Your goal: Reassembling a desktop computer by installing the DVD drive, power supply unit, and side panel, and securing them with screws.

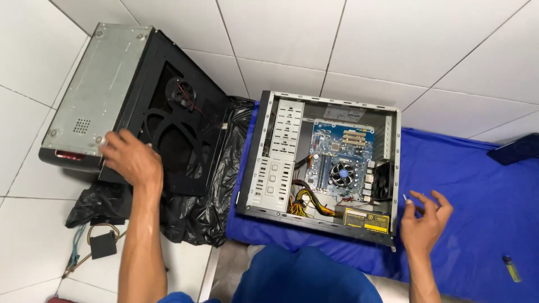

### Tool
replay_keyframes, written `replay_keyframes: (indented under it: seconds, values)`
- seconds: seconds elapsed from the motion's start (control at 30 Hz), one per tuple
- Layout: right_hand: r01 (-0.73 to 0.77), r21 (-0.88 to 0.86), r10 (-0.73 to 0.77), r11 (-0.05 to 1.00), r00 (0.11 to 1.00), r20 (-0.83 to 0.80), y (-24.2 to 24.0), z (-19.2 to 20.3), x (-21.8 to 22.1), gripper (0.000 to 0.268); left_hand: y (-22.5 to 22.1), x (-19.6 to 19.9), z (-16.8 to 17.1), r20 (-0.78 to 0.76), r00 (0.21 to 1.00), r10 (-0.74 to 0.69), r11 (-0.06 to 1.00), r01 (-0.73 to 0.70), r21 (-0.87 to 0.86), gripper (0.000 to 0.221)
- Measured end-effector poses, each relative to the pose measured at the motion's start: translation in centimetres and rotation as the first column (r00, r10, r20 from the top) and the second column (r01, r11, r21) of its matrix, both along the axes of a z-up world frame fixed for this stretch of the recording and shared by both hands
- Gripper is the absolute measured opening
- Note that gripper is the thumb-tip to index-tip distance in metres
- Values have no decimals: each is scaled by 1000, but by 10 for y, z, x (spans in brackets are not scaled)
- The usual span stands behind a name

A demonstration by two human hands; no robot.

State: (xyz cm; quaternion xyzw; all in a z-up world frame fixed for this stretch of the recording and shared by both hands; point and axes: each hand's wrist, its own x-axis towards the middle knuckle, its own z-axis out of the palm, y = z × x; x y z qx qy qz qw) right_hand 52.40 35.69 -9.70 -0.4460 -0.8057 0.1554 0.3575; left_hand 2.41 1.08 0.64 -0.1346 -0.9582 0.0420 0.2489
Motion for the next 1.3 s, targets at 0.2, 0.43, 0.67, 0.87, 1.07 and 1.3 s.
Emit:
replay_keyframes:
  seconds: [0.2, 0.43, 0.67, 0.87, 1.07, 1.3]
  values:
    - [10, -70, -11, 998, 1000, -15, -5, -7, 2, 24, -15, 54, 16, 21, 960, 278, 833, -252, 493, 58]
    - [-15, -23, 13, 1000, 996, -86, 3, -17, 4, 31, -53, 35, -109, -150, 986, 69, 627, 74, 775, 53]
    - [-92, -183, 59, 979, 982, -179, 13, 8, -9, 24, -12, 89, -55, -167, 855, -491, 305, 347, 887, 18]
    - [-239, -180, 190, 954, 949, -253, 12, 50, -15, 27, 24, 159, 66, -312, 792, -525, 475, 576, 665, 10]
    - [-425, -481, 216, 767, 877, -430, 20, 80, -33, 29, -66, 196, 168, 273, 752, -600, 675, 293, 677, 36]
    - [-940, -337, 146, 61, 342, -928, 81, 234, -80, 95, -71, 205, 270, 112, 248, -962, 271, 900, 341, 46]
